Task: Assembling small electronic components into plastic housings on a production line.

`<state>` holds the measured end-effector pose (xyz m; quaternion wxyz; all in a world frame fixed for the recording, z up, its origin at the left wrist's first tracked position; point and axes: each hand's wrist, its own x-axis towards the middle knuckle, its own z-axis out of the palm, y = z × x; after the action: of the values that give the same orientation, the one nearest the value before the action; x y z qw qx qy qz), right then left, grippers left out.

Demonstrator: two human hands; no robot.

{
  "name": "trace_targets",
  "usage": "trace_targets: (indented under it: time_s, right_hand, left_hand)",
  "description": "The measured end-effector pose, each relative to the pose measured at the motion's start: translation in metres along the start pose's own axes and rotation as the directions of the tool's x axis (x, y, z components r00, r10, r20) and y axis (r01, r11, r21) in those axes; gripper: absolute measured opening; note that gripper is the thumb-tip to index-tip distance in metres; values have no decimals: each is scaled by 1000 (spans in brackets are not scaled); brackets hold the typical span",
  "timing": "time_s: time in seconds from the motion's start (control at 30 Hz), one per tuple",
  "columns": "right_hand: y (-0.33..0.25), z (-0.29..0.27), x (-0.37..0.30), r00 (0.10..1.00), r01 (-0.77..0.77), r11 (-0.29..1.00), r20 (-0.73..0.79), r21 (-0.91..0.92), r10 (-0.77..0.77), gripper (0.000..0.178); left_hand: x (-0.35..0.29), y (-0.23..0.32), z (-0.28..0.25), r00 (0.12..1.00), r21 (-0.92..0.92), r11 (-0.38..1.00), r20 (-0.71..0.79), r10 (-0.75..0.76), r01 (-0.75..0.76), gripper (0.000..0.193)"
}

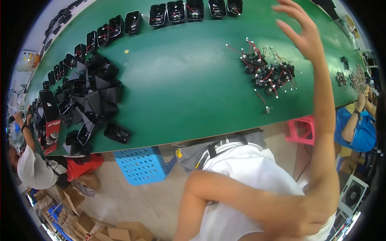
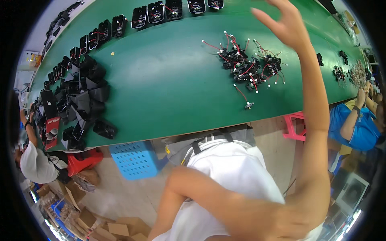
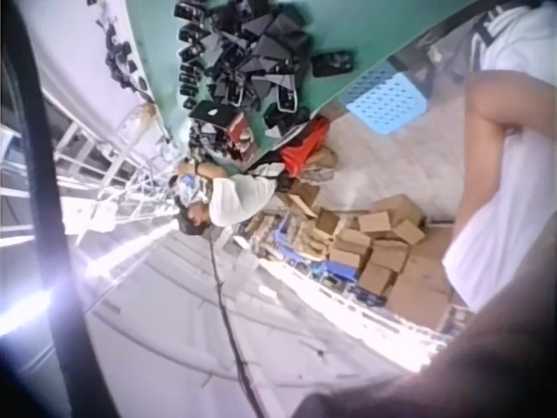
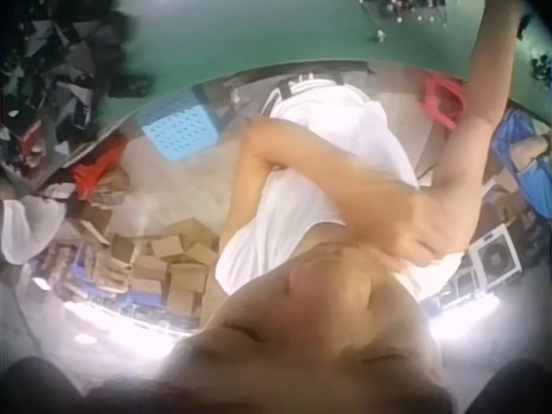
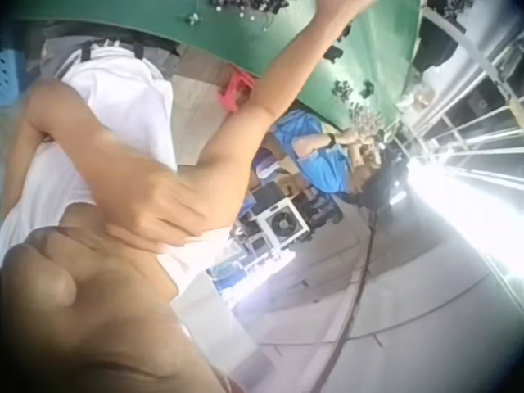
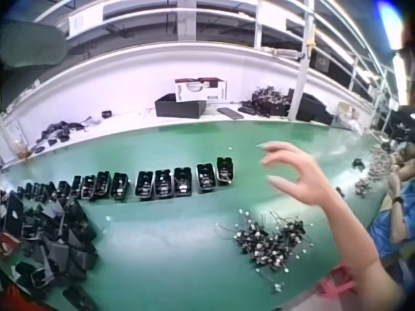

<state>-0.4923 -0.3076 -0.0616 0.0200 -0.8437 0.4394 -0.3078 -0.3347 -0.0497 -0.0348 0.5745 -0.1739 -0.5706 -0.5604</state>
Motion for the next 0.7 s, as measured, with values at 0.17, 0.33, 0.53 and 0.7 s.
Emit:
trace_targets:
  time_s: [0.17,0.33,0.53,0.7]
  right_hand:
    - [-75,-32,-109,978,-191,964,119,184,171,18]
    - [-108,6,-154,871,-480,837,252,262,421,24]
    - [-111,41,-165,872,-490,852,90,187,482,27]
    - [-114,52,-177,841,-522,737,116,429,528,20]
  left_hand:
    - [-13,-4,-12,991,40,990,0,-134,133,44]
    - [-27,-27,3,972,-191,960,-72,-222,205,47]
    - [-49,-18,-17,869,-224,839,128,-479,495,41]
    - [-42,-42,-10,945,-200,957,-210,-252,210,39]
